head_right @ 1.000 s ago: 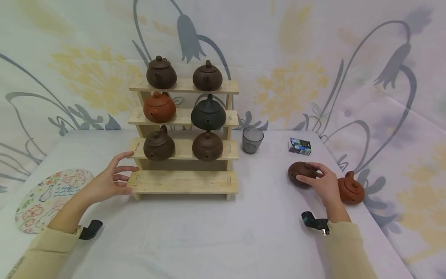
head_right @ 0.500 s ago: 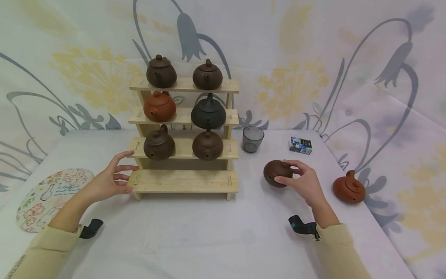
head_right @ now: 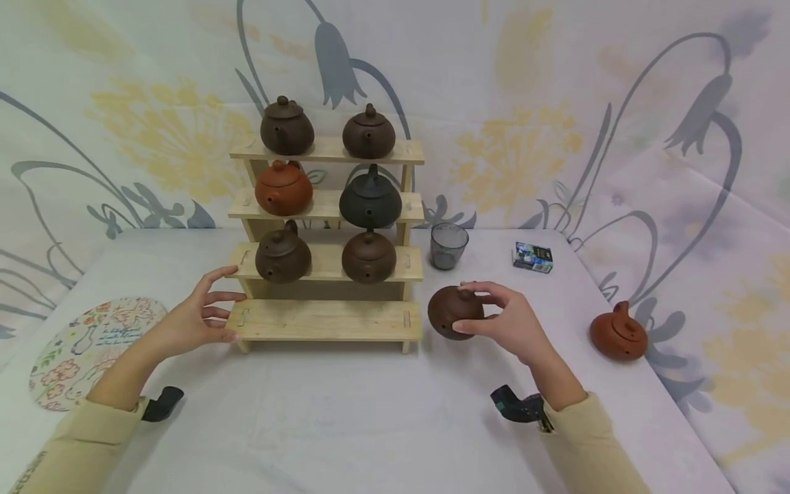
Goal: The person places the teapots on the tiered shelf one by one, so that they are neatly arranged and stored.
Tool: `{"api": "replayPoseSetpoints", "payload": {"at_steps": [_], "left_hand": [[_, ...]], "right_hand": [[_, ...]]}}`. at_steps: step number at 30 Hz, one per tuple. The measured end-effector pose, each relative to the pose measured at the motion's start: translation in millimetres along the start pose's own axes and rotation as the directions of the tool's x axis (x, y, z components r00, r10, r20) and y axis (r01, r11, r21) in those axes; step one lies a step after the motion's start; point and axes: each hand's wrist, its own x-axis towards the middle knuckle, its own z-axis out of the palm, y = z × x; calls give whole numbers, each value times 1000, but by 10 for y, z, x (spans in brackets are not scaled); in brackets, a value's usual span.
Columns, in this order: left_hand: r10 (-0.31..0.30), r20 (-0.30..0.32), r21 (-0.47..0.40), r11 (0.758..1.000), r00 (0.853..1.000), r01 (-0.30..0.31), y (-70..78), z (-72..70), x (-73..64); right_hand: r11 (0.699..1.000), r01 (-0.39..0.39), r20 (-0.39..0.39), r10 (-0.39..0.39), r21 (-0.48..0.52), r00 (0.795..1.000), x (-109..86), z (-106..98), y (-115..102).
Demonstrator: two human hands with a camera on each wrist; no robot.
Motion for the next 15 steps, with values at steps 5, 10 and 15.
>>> {"api": "replayPoseSetpoints", "payload": {"at_steps": [5,10,15], "left_hand": [[7,1,-5,1000,1000,-7,0,0,-1],[7,1,-8,1000,1000,-7,-10,-4,3],[9,4,-17,1000,1000,-9,-10,-3,6]], "right_hand": [[998,58,79,-61,37,995,8,120,-80],[992,105,142,-114,65,983,48,262,-167],[984,148,183,-164,99,969,120,415,-246]]}}
